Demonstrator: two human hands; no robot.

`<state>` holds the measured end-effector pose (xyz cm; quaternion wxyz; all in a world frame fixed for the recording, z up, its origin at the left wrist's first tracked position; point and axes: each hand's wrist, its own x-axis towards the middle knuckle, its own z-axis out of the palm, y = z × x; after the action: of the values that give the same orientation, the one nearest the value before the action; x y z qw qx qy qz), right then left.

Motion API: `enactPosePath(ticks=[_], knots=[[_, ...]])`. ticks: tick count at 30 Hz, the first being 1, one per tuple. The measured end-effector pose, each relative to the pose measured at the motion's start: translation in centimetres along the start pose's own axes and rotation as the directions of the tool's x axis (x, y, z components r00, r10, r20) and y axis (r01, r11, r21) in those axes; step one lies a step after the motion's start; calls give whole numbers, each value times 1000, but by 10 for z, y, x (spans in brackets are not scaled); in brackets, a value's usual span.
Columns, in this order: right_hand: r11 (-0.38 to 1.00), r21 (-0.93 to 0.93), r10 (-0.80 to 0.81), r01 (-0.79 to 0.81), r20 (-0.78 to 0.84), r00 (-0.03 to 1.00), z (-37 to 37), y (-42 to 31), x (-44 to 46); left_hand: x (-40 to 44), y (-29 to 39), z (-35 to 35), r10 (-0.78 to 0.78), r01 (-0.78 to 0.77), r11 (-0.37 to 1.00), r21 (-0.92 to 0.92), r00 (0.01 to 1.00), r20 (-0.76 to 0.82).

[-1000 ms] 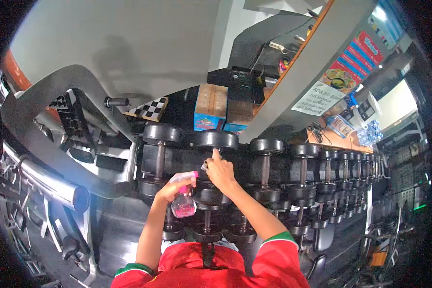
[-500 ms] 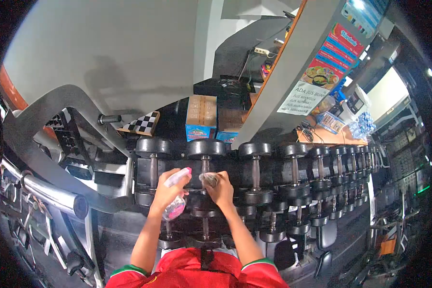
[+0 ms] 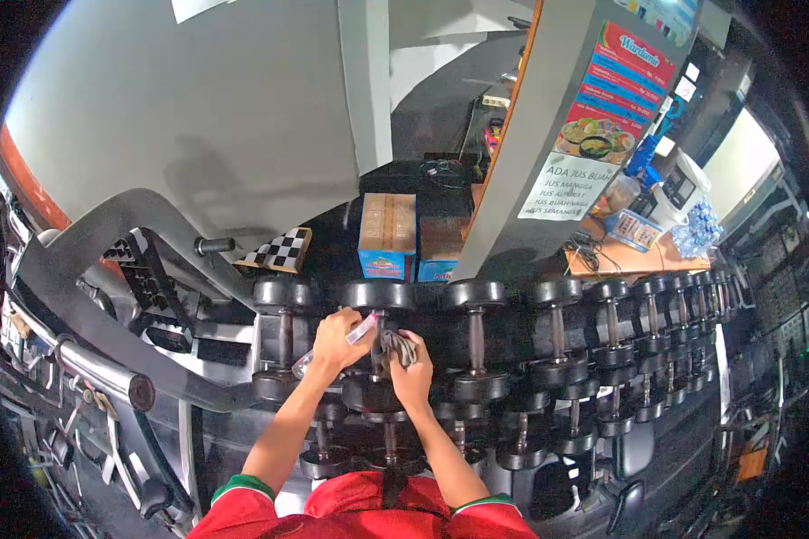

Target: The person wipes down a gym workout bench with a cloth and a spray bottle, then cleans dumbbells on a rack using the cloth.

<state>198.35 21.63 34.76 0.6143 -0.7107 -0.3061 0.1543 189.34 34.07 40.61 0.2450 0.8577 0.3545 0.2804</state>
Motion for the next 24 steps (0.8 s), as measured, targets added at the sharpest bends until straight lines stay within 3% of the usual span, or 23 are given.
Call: enactPosePath(ticks=[3,5,8,9,11,13,15,17,19,23,24], knots=[[987,147,77,-59,-120,990,1,5,-3,2,2,-4,8,-8,999,-51,1000,-3],[970,204,154,-131,-103,983,-3,11,4,1,4,-11,26,-27,996,-88,1000,-4],[977,-72,-205,202,-28,978,-7,-3,25,-3,-5,-20,90,-70,965,-255,994,68],[978,-68,-199,197,-25,980,-4,-8,32,-5,-9,-21,84,-64,966,-250,994,71],[912,-193,-350,362,95,932,2,-12,42,-7,-16,-20,145,-132,927,-352,989,11],[907,-201,-361,369,76,930,12,-9,45,-12,-20,-21,138,-125,923,-363,990,11],[960,-161,-233,227,-15,972,20,-8,48,-15,-23,-23,90,-61,922,-383,994,59],[960,-168,-239,226,-60,969,15,-6,47,-19,-37,-18,96,-64,921,-383,993,66],[968,-177,-203,178,-131,970,5,9,48,-23,-47,-16,176,-167,905,-391,984,-11],[944,-216,193,-250,-255,948,-8,46,56,-34,-52,-21,106,-87,893,-442,994,18],[929,-301,148,-214,-229,962,-7,43,61,-37,-53,-21,75,-53,888,-457,997,30]])
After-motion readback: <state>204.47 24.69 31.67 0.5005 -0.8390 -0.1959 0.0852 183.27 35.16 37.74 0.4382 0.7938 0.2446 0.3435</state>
